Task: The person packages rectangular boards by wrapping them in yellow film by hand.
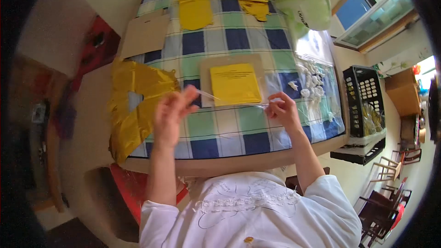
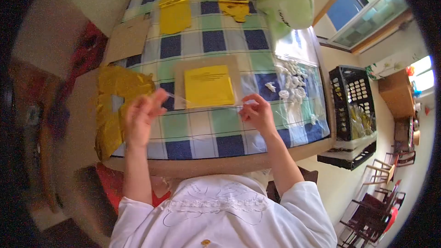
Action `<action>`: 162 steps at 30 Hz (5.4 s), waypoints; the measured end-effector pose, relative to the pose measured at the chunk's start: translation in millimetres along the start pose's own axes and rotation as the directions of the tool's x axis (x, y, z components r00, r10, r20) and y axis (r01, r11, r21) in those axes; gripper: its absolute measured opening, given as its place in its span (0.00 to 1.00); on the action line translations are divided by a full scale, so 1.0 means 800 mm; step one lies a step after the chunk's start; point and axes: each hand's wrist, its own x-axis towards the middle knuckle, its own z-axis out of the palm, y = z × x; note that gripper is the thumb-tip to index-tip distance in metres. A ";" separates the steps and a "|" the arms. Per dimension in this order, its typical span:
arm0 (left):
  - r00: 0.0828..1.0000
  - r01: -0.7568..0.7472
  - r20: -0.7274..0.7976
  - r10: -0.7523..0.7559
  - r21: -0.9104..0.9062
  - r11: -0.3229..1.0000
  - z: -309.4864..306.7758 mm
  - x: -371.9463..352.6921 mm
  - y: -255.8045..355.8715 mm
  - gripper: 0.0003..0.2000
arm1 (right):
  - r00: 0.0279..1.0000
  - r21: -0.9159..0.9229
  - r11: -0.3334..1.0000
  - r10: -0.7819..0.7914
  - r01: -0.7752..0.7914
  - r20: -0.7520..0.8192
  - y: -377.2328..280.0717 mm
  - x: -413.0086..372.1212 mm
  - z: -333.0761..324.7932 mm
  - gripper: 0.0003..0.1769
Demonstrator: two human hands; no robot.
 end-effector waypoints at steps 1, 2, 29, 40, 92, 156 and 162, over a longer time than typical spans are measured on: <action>0.996 -0.067 -0.053 0.069 0.035 0.997 -0.032 0.003 0.016 0.11 | 1.000 -0.017 1.000 0.018 -0.018 0.001 -0.005 -0.003 0.001 0.08; 0.975 -0.122 -0.171 0.141 0.114 0.986 -0.067 0.009 0.032 0.13 | 0.999 -0.035 0.999 0.035 -0.035 0.002 -0.010 -0.005 0.002 0.09; 0.816 -0.564 0.532 0.226 0.819 0.105 -0.023 0.012 -0.028 0.21 | 0.658 -0.659 0.237 -0.547 0.714 0.517 -0.019 -0.007 -0.007 0.15; 0.774 -0.632 0.615 0.146 0.766 0.122 0.011 -0.001 -0.088 0.26 | 0.749 -0.649 0.400 -0.491 0.647 0.445 -0.008 -0.052 0.030 0.21; 0.843 -0.488 0.390 0.370 0.844 0.224 0.034 0.020 -0.101 0.07 | 0.772 -0.619 0.533 -0.602 0.577 0.202 -0.004 0.023 -0.011 0.05; 0.808 0.557 -0.513 0.290 0.825 -0.093 -0.317 -0.422 0.248 0.12 | 0.840 -0.412 0.747 -0.364 0.522 0.402 0.010 -0.023 0.125 0.09; 0.882 0.424 -0.309 0.357 0.851 -0.310 -0.443 -0.426 0.112 0.12 | 0.833 -0.403 0.747 -0.366 0.529 0.415 0.010 -0.023 0.127 0.09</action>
